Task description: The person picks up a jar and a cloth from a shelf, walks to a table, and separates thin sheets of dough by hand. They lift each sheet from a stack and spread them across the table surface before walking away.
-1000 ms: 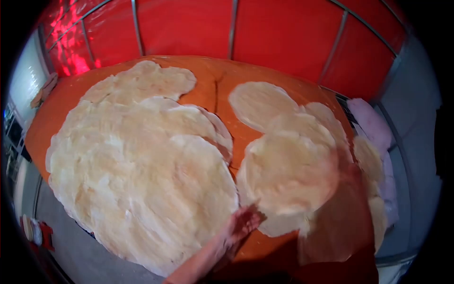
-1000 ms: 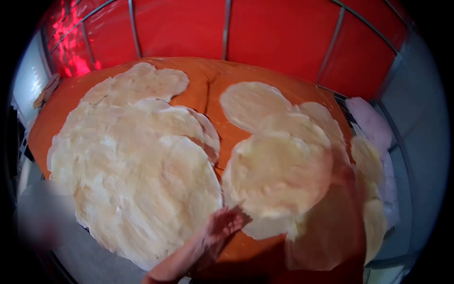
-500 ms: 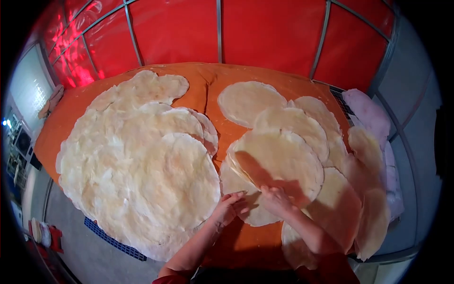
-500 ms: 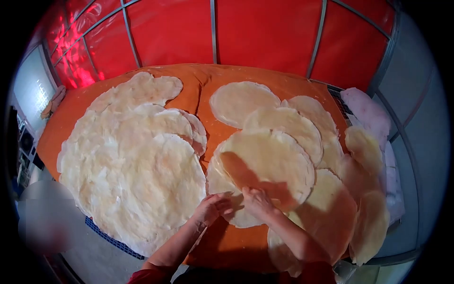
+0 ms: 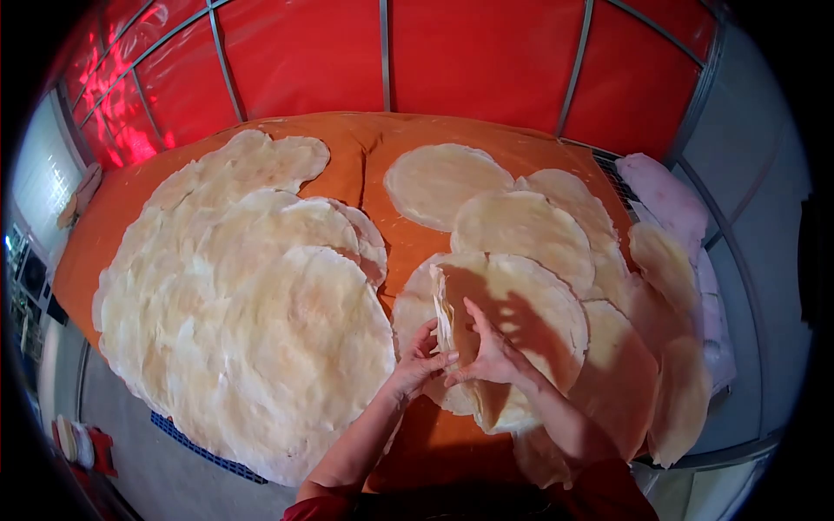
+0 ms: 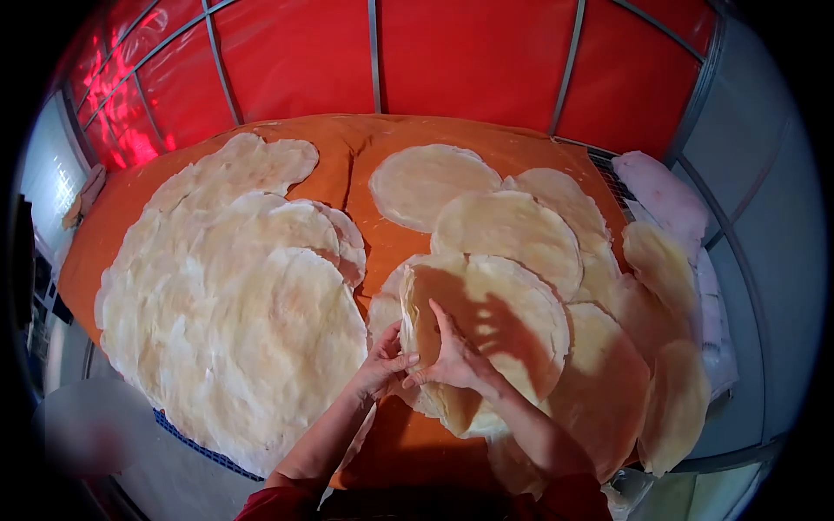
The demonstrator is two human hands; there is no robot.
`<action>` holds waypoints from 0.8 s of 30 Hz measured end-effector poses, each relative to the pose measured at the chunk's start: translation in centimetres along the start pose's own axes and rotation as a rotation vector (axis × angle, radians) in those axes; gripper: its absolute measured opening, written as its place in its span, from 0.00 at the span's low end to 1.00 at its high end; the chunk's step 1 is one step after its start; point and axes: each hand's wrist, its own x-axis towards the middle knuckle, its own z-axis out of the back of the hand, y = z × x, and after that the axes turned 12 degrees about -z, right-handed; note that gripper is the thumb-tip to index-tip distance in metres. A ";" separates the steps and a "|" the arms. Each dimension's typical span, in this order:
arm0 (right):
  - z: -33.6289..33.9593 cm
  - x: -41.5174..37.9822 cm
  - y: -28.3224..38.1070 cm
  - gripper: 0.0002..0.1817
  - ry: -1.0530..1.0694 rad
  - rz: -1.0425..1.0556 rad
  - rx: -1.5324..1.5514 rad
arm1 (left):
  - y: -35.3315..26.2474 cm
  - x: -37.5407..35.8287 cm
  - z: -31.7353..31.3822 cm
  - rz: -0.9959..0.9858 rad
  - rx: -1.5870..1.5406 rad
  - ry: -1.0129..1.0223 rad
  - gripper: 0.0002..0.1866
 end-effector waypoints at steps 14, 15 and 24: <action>-3.6 1.9 -7.3 0.20 -0.059 -0.101 0.266 | 0.1 -0.2 2.2 -0.002 -0.098 -0.126 0.25; -3.7 1.9 -7.0 0.16 -0.129 -0.097 0.138 | 0.2 -0.3 2.7 0.012 -0.107 -0.129 0.24; -2.2 0.6 -0.5 0.25 -0.177 -0.049 -0.085 | 1.3 -0.5 3.3 0.013 -0.359 -0.100 0.23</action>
